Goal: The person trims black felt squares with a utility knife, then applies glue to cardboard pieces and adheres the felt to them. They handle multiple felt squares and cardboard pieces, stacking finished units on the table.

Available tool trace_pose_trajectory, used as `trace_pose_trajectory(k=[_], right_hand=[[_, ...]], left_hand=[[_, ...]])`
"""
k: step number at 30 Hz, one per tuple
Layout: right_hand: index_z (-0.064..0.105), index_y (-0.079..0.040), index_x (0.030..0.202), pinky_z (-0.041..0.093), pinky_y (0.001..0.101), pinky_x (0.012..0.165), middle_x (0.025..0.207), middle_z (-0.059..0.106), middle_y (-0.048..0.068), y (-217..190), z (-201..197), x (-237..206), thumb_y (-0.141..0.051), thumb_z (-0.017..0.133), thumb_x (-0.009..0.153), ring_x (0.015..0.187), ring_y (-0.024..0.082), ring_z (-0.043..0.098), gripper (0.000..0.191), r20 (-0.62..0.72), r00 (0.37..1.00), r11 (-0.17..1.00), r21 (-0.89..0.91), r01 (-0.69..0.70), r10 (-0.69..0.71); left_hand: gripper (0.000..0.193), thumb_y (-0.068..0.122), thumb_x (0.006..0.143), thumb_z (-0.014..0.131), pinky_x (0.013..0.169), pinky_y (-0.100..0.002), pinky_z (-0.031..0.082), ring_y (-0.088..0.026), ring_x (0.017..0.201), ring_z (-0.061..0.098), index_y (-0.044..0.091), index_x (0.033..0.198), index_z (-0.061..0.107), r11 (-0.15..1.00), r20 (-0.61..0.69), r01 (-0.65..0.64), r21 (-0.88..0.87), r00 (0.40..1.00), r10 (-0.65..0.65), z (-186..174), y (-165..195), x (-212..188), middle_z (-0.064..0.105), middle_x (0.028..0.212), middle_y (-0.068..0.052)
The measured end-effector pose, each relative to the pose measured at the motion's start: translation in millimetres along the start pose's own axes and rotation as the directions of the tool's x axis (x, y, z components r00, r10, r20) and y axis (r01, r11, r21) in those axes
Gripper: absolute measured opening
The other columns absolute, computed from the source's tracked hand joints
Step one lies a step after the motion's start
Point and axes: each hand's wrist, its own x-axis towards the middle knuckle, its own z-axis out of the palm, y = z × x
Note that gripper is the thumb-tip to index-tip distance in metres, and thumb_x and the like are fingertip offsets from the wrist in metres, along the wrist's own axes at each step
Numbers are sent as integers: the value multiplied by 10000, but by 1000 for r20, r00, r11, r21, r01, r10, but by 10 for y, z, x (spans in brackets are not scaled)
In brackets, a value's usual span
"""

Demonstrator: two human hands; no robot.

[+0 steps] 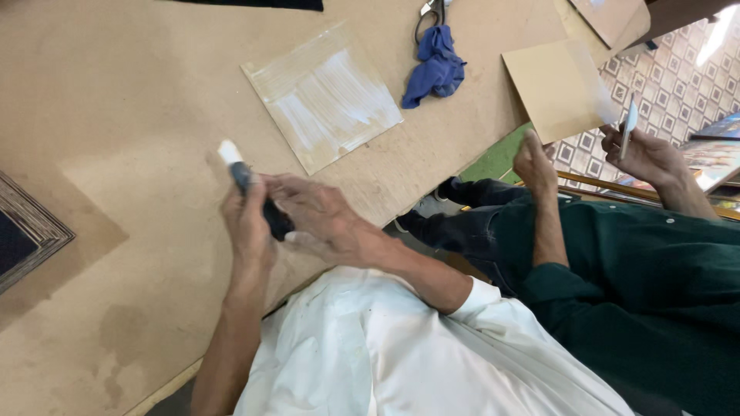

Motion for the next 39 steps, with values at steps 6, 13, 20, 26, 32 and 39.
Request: trace_pose_trajectory(k=[6, 13, 20, 26, 32, 39], right_hand=[[513, -33, 1477, 485, 367, 1114, 1441, 592, 128, 581, -1108, -431, -94, 542, 1094, 1337, 255, 581, 389, -644, 691, 829, -153, -538, 330], [460, 57, 1460, 516, 362, 940, 1281, 624, 125, 1394, -1421, -318, -269, 503, 1069, 1126, 247, 625, 511, -545, 640, 797, 90, -597, 541], [392, 118, 1412, 513, 323, 882, 997, 703, 164, 1857, -1543, 278, -377, 507, 1022, 978, 248, 683, 641, -534, 558, 649, -22, -760, 635], [459, 75, 1258, 526, 326, 759, 939, 704, 153, 1919, -1557, 336, -349, 525, 999, 836, 201, 662, 501, -482, 562, 682, 108, -724, 673], [529, -30, 1071, 491, 309, 671, 890, 750, 107, 1852, -1725, 338, -334, 511, 985, 718, 148, 621, 316, -346, 477, 587, 399, -705, 808], [578, 23, 1378, 531, 351, 874, 1174, 637, 82, 1202, -1663, -190, -417, 501, 1057, 1058, 167, 604, 550, -500, 604, 778, 487, -396, 621]], left_hand=[[277, 160, 1105, 609, 845, -525, 493, -350, 978, 639, -57, 1260, 533, 256, -112, -24, 966, 859, 500, -827, 511, 249, 625, 1112, -236], [576, 85, 930, 677, 1087, -557, 387, -411, 1313, 417, -106, 1437, 480, -45, -73, 126, 991, 791, 608, -781, 462, 350, 433, 1459, -287], [626, 147, 910, 621, 1115, -412, 454, -335, 1346, 528, -70, 1458, 411, 861, -93, -28, 507, 992, 88, 363, -296, 545, 490, 1466, -288], [566, 143, 931, 642, 1121, -438, 378, -293, 1295, 499, -70, 1421, 455, 933, -267, 184, 309, 958, -101, 472, -299, 694, 524, 1377, -236], [178, 78, 944, 607, 849, -469, 591, -220, 855, 614, -18, 1089, 646, 973, -100, 231, 11, 968, -229, 330, -132, 850, 638, 910, -73], [126, 14, 957, 609, 692, -390, 659, -210, 806, 734, -26, 1074, 629, 987, 29, 116, 110, 992, -120, 488, -22, 757, 712, 984, -123]])
